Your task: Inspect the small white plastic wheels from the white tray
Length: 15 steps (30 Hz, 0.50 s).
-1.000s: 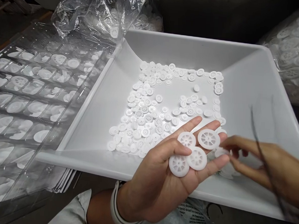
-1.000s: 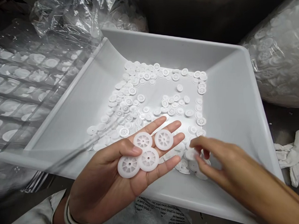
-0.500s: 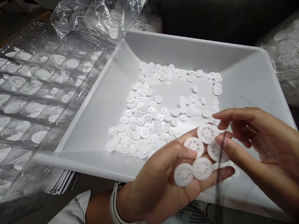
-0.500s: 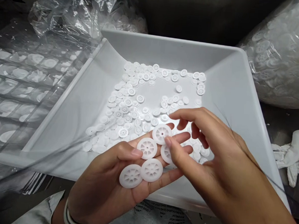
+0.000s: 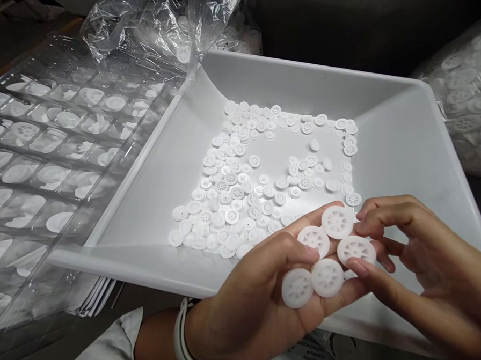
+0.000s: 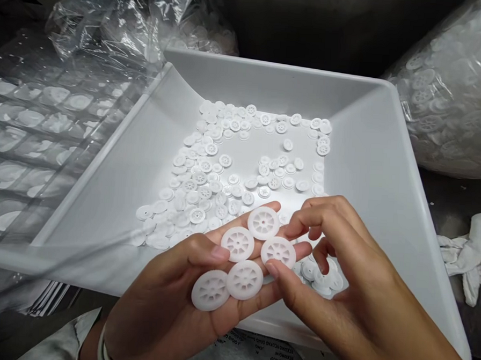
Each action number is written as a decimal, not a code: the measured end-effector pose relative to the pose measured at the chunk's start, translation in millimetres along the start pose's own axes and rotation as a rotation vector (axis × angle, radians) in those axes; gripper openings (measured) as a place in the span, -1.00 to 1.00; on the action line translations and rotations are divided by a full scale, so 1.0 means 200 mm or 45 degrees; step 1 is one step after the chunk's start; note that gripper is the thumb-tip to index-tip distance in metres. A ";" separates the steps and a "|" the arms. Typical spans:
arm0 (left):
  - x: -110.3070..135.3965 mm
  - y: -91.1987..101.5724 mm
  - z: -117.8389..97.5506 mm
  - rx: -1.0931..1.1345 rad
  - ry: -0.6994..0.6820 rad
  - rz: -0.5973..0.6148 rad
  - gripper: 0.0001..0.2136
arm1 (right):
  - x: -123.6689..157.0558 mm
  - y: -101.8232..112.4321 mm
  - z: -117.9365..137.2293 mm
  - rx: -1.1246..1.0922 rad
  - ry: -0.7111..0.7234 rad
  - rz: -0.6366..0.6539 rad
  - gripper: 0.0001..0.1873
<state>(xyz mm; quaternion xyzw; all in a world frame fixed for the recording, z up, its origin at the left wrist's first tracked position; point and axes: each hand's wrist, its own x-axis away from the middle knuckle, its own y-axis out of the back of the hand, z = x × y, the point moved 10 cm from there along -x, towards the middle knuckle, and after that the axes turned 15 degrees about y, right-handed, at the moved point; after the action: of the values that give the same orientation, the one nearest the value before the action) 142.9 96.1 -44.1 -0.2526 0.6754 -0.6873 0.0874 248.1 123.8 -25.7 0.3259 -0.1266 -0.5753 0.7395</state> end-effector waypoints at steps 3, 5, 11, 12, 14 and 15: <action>0.00 0.01 0.00 0.032 0.013 -0.006 -0.57 | 0.02 -0.04 0.04 -0.010 -0.051 0.138 -0.77; 0.00 0.01 0.01 0.043 0.019 -0.016 -0.56 | 0.03 -0.04 0.04 -0.029 -0.093 0.154 -0.78; 0.00 -0.01 0.00 0.059 0.015 0.020 -0.52 | 0.02 -0.05 0.01 -0.130 -0.068 0.095 -0.73; 0.00 -0.01 0.00 0.058 0.021 0.023 -0.52 | 0.02 -0.04 0.01 -0.134 -0.055 0.075 -0.73; 0.00 -0.01 0.00 0.058 0.023 0.017 -0.53 | 0.01 -0.05 0.02 -0.140 -0.067 0.077 -0.77; 0.00 -0.01 0.00 0.053 0.031 0.014 -0.53 | 0.02 -0.06 0.03 -0.146 -0.083 0.090 -0.80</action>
<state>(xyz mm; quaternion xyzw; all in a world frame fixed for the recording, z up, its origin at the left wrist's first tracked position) 143.4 96.2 -42.6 -0.2385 0.6633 -0.7038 0.0883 237.1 117.8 -29.8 0.2594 -0.1289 -0.5654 0.7723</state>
